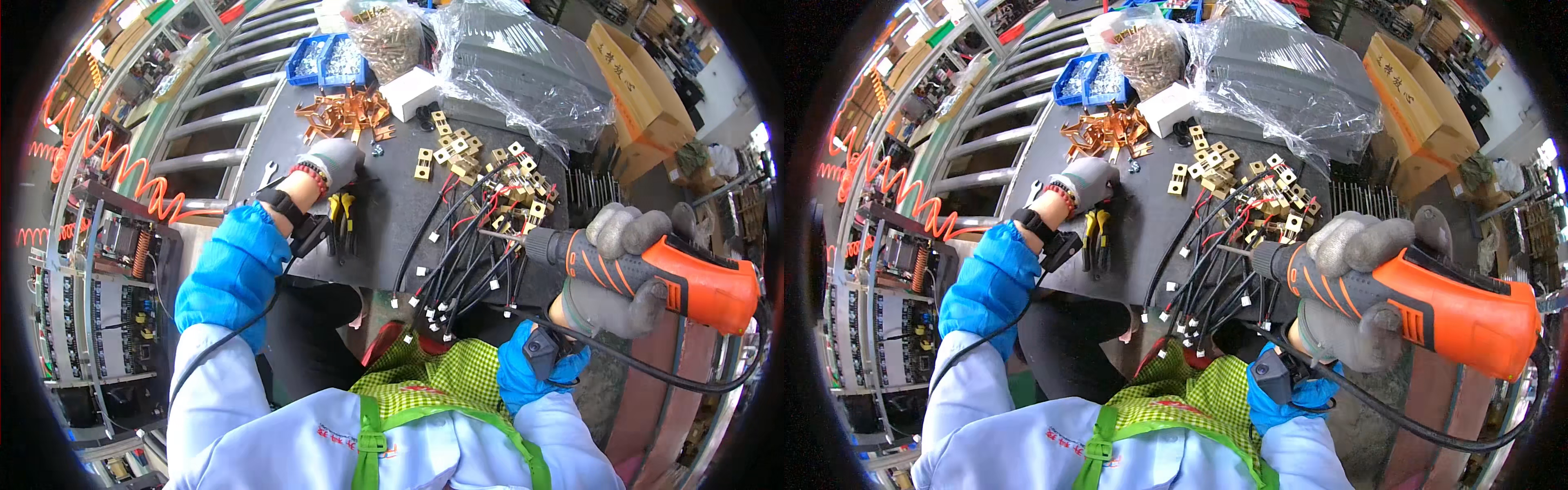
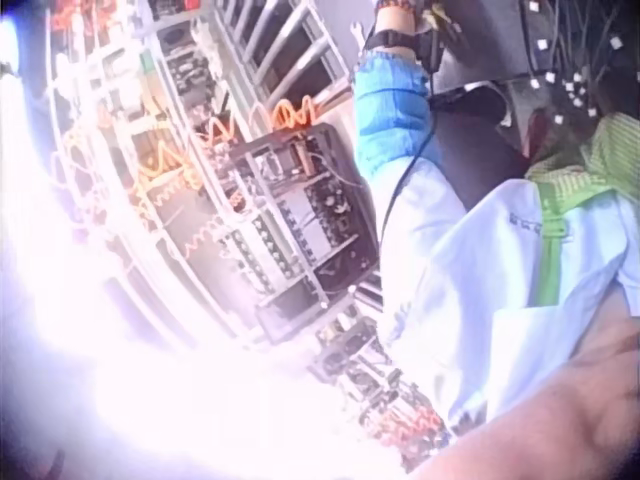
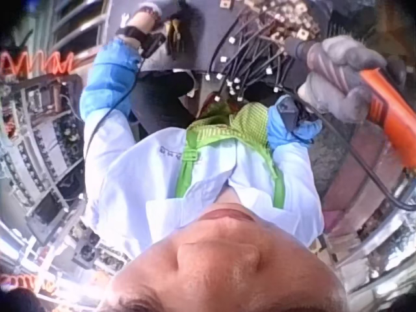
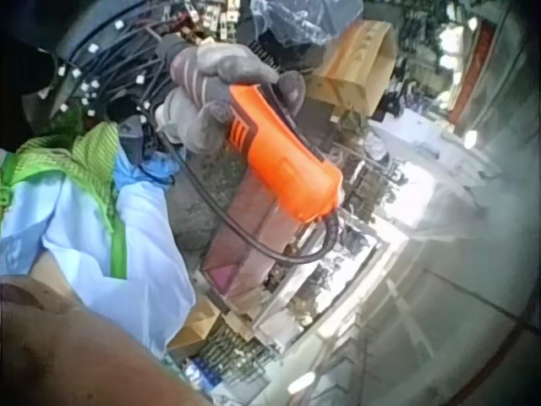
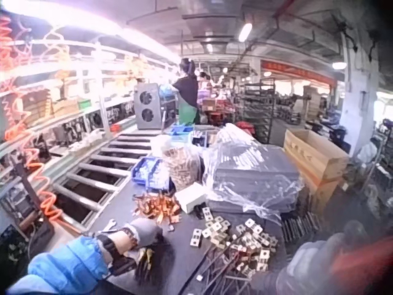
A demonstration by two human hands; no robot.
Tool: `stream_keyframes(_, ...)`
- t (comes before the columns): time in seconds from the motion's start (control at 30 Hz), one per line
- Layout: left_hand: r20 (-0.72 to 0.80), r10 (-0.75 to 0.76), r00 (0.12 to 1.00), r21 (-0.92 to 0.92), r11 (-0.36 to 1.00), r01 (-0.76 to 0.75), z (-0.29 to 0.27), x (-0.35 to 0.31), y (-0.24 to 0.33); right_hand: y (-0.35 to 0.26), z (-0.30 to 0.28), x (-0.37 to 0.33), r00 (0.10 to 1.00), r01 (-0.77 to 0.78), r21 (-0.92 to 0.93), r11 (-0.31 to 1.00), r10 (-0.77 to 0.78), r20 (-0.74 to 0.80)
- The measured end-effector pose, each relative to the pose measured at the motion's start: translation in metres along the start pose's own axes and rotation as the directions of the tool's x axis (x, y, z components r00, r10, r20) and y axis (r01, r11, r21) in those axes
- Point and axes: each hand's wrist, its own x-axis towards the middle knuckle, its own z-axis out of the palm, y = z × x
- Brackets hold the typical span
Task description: The recorder is assembling small electrical components and wiring them into terminal blocks using an electric screwdriver.
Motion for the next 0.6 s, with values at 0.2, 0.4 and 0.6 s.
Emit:
stream_keyframes(0.2, 0.117, -0.044, 0.992, 0.175, 0.984, 0.023, 0.005, 0.015, -0.001, 0.003, 0.012, -0.001, 1.000, 0.009, 0.012, 1.000, -0.008, -0.019)
stream_keyframes(0.4, 0.006, 0.070, 0.998, -0.215, 0.974, -0.067, -0.010, 0.009, -0.024, 0.009, 0.016, -0.006, 1.000, 0.001, 0.026, 1.000, -0.001, -0.023)
stream_keyframes(0.6, 0.085, 0.030, 0.996, -0.026, 0.999, -0.028, -0.004, 0.008, -0.017, 0.012, 0.014, -0.007, 0.999, 0.017, 0.011, 1.000, -0.016, -0.046)
